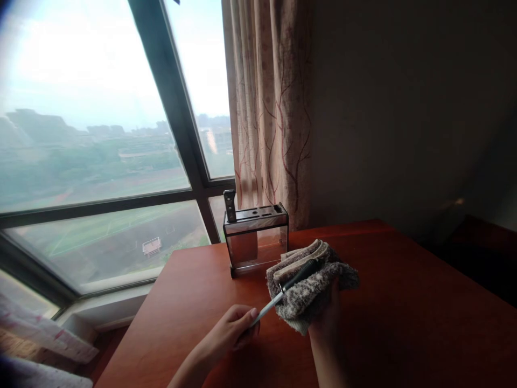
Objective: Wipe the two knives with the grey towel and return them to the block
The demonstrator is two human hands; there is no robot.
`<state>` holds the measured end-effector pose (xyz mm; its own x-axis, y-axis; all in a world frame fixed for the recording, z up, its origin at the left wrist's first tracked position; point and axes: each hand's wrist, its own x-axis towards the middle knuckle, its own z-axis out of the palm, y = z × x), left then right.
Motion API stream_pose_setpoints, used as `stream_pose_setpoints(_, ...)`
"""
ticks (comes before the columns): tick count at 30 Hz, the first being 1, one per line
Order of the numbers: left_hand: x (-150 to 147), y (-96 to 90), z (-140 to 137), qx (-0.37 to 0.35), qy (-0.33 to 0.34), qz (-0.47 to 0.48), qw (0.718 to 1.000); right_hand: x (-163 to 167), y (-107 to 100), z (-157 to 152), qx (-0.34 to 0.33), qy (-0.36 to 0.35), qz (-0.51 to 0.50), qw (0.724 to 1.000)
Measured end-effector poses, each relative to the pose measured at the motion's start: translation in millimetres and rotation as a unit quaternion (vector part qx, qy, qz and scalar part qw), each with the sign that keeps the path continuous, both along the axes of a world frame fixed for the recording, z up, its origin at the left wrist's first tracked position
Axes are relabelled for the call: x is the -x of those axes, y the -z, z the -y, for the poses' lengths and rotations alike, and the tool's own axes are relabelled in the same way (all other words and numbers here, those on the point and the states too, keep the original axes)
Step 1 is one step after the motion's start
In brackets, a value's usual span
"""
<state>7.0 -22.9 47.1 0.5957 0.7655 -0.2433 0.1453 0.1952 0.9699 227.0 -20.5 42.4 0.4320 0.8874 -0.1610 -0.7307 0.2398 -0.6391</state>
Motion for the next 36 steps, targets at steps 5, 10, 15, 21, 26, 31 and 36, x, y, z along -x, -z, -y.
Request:
stream_pose_setpoints(5, -0.8, 0.9, 0.5, -0.002, -0.027, 0.019, 0.999, -0.7, 7.2, 0.6, 0.032, -0.028, -0.094, 0.995)
stream_pose_setpoints(10, -0.9, 4.7, -3.0, -0.031, -0.097, 0.011, 0.995, -2.6, 5.9, 1.9, 0.023, 0.0, -0.112, 0.993)
stream_pose_setpoints(15, 8.2, 6.3, -12.0, -0.139, -0.186, -0.064, 0.971, -0.8, 4.7, 2.7, -0.003, 0.01, -0.075, 0.997)
stream_pose_setpoints(21, 25.0, 4.0, -18.0, -0.279, -0.257, -0.126, 0.917, 1.3, 4.4, 2.7, 0.002, 0.008, -0.092, 0.996)
stream_pose_setpoints(26, 27.4, 4.3, -18.0, -0.332, -0.269, -0.136, 0.894, 0.0, 7.4, 1.7, 0.006, 0.003, -0.076, 0.997)
stream_pose_setpoints(31, 15.6, 3.4, -11.9, -0.339, -0.245, -0.124, 0.9, 11.7, 15.5, 2.2, 0.009, -0.024, -0.05, 0.998)
stream_pose_setpoints(36, 1.0, 7.3, -4.5, -0.302, -0.182, -0.074, 0.933, 46.3, 15.5, 4.4, 0.037, -0.055, 0.035, 0.997)
